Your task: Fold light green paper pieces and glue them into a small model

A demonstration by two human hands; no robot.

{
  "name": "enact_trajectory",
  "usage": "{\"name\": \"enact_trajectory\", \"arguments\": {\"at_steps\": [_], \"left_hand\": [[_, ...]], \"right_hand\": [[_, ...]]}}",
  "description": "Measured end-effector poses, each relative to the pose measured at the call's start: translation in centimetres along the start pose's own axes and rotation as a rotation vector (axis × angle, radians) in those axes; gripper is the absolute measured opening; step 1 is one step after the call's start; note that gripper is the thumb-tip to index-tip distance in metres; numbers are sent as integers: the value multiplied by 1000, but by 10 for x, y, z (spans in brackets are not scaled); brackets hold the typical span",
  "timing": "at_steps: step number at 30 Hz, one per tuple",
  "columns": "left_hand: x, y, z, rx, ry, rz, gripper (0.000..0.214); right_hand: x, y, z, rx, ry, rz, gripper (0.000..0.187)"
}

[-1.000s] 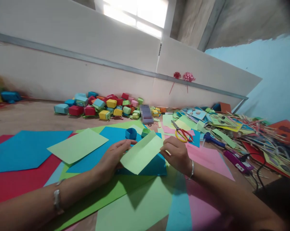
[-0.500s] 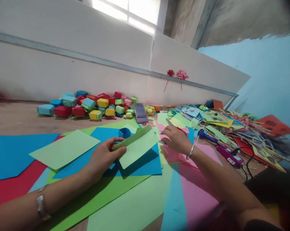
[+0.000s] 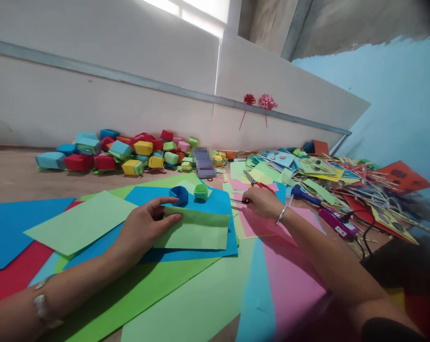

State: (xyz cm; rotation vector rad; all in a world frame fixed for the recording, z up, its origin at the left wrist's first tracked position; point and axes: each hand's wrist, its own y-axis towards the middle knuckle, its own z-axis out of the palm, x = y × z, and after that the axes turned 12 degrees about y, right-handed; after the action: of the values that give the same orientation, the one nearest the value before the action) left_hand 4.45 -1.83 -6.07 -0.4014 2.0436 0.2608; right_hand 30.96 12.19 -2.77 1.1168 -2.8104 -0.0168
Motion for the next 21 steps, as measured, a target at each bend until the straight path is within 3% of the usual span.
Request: {"name": "enact_trajectory", "arguments": {"at_steps": [3,7,13,17,21], "left_hand": [[-4,-2,-1,-9,40,0,62],[-4,-1,-3,-59,114,12,72],[5,5,-3,-64,165,53,81],[5,4,-2,-65,183,43,81],[2,2,-2,-55,153,67,81]], "right_hand": [[-4,0,-8,-144,69,-32,25],[-16,-1,-16,-394,271,-228,25],[-24,-8,-32,-701,229,-328,20],[-18,-7,-29,-621,203,-417,22],[-16,-1,-16,-521,127,-401,23]]}}
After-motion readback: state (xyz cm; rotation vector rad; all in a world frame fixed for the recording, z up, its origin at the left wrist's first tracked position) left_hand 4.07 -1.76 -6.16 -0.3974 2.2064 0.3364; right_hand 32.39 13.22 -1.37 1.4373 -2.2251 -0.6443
